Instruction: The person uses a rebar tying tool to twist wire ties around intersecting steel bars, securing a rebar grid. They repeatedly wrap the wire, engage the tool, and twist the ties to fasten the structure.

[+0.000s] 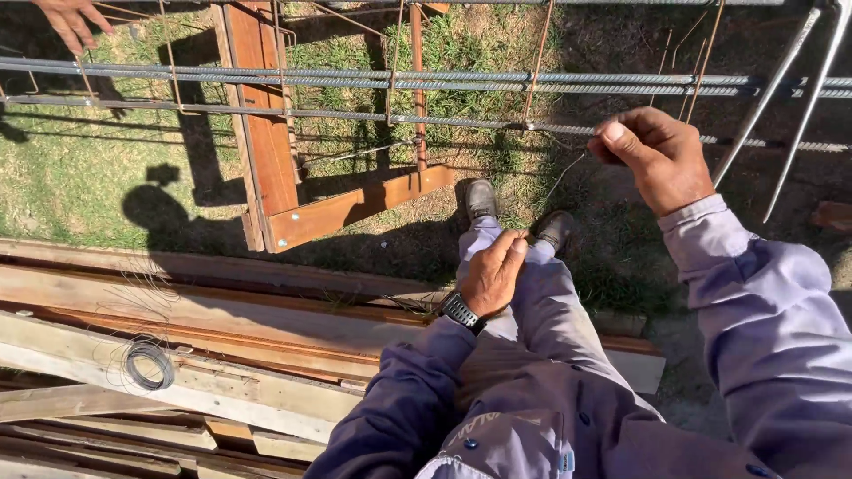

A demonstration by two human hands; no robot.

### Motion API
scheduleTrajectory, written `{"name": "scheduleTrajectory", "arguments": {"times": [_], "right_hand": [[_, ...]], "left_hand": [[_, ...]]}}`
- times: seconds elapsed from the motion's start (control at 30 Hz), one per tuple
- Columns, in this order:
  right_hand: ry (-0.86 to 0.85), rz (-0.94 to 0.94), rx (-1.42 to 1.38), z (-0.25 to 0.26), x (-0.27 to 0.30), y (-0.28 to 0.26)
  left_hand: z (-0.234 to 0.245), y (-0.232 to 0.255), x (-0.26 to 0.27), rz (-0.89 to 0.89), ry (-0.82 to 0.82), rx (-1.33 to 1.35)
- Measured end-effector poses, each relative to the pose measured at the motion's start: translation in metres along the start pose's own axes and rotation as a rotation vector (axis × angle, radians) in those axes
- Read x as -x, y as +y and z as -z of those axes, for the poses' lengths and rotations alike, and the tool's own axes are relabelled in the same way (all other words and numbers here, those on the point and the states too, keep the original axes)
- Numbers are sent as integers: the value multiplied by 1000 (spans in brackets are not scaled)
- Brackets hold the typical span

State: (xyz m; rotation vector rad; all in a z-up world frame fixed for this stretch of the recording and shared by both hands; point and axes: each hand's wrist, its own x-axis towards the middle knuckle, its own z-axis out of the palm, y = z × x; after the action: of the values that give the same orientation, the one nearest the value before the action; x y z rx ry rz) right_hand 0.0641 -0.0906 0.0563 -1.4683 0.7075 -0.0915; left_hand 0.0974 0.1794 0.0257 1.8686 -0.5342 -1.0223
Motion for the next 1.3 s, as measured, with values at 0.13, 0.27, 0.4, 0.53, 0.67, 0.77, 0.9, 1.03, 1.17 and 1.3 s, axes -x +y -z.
{"name": "scheduleTrajectory", "arguments": {"times": [0.13,0.27,0.4,0.53,0.67,0.77,0.9,1.03,1.17,1.3], "right_hand": [[24,52,706,-30,-54,9],[3,-83,897,-54,-80,42],[-34,-167,881,-59,-85,48],[-62,-117,828,-55,-85,58],[-51,-127,778,-52,-87,68],[-58,-100,772,-53,-86,70],[-32,-96,742,-54,-84,71],[-37,-111,749,-53,-84,69],[-26,-135,737,-52,-85,71],[-14,-101,659,-56,-81,68]], "left_hand": [[20,-92,-6,30,137,-110],[39,-105,-22,156,43,-98],[36,-128,-44,108,85,-67],[31,-127,-65,76,106,-65],[32,-96,-84,79,119,4],[27,-90,-98,99,133,72],[18,-80,-114,-44,130,40],[14,-58,-128,-66,115,75],[10,-41,-135,-75,111,133],[12,-26,-138,38,110,139]]}}
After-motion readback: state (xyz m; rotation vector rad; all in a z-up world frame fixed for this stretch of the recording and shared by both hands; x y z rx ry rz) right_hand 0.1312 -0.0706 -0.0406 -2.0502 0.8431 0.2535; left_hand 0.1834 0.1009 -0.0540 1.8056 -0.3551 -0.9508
